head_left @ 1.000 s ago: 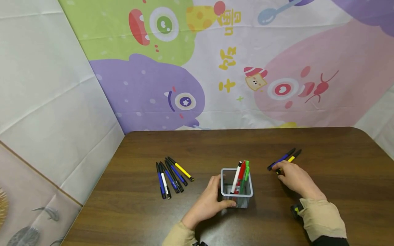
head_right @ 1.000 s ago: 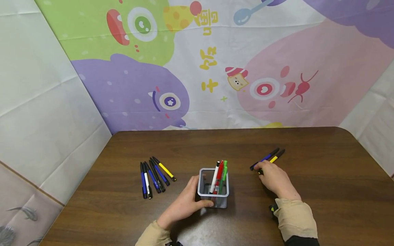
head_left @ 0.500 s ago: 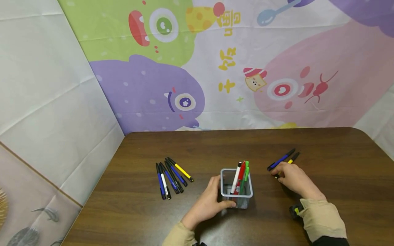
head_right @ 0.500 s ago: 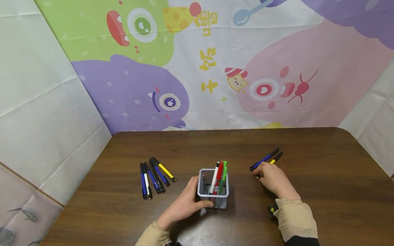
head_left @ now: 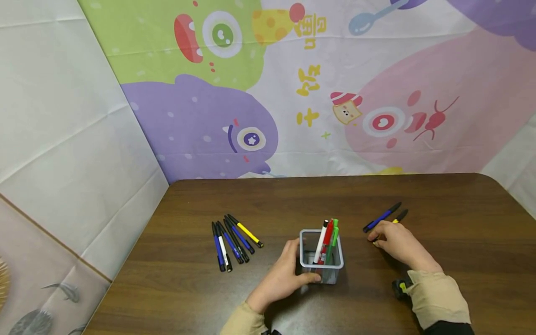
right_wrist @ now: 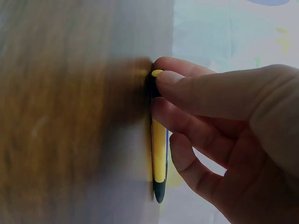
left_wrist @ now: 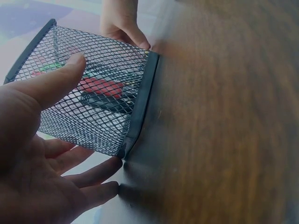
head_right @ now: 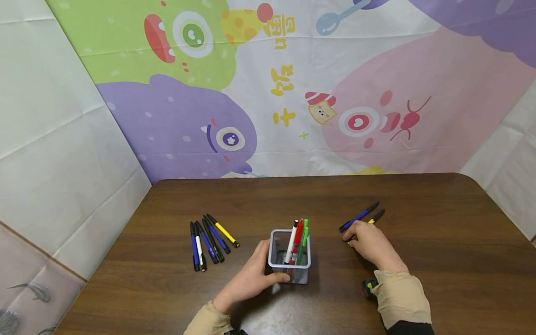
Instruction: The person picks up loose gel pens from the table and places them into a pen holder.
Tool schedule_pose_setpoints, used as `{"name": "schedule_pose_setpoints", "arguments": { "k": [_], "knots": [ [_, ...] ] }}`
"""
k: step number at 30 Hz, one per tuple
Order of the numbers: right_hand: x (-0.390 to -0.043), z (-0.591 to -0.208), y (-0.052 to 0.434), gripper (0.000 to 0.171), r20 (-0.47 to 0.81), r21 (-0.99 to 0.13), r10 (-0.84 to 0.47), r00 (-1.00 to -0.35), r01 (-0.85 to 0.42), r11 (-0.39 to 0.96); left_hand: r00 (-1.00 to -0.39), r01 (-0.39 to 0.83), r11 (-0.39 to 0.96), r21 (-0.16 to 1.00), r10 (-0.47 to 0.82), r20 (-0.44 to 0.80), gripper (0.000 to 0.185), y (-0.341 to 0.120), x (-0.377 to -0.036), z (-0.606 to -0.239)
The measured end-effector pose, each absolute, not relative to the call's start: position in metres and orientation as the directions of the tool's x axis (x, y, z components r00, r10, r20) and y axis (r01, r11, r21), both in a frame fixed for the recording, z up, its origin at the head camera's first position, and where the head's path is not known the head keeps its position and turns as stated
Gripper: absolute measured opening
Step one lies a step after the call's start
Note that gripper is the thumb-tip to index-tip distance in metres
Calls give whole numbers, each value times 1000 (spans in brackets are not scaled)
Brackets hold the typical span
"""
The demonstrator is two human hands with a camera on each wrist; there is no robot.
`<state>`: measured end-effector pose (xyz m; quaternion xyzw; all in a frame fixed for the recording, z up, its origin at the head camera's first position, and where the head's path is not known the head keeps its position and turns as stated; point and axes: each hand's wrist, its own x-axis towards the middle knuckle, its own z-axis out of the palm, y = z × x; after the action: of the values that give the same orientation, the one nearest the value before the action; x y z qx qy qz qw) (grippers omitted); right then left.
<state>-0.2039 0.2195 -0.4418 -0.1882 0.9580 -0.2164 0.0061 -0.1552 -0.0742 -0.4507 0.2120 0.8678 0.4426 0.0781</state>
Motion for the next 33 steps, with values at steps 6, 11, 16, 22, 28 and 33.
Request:
{"name": "schedule_pose_setpoints", "arguments": {
  "k": [6,11,16,22,28,33],
  "knots": [
    [-205,-444,217,18,68,-415,-377,-924,-370,831,-897,307,525,794,438,58,84,-74,-155,-450],
    [-204,-445,217,20,75,-435,-395,-916,-386,814,-894,311,519,796,443,61,83,-74,-155,-451],
    [-204,-446,216,21,105,-425,-399,-911,-404,810,-896,308,522,796,440,59,84,-74,-155,-452],
    [-204,-446,216,19,98,-411,-380,-920,-385,827,-898,310,526,792,436,62,83,-73,-155,-451],
    [-204,-444,213,12,120,-404,-374,-920,-389,828,-897,310,526,792,437,61,83,-73,-155,-451],
    [-205,-443,212,12,111,-407,-362,-926,-375,833,-898,309,525,793,437,61,84,-74,-155,-451]
  ]
}}
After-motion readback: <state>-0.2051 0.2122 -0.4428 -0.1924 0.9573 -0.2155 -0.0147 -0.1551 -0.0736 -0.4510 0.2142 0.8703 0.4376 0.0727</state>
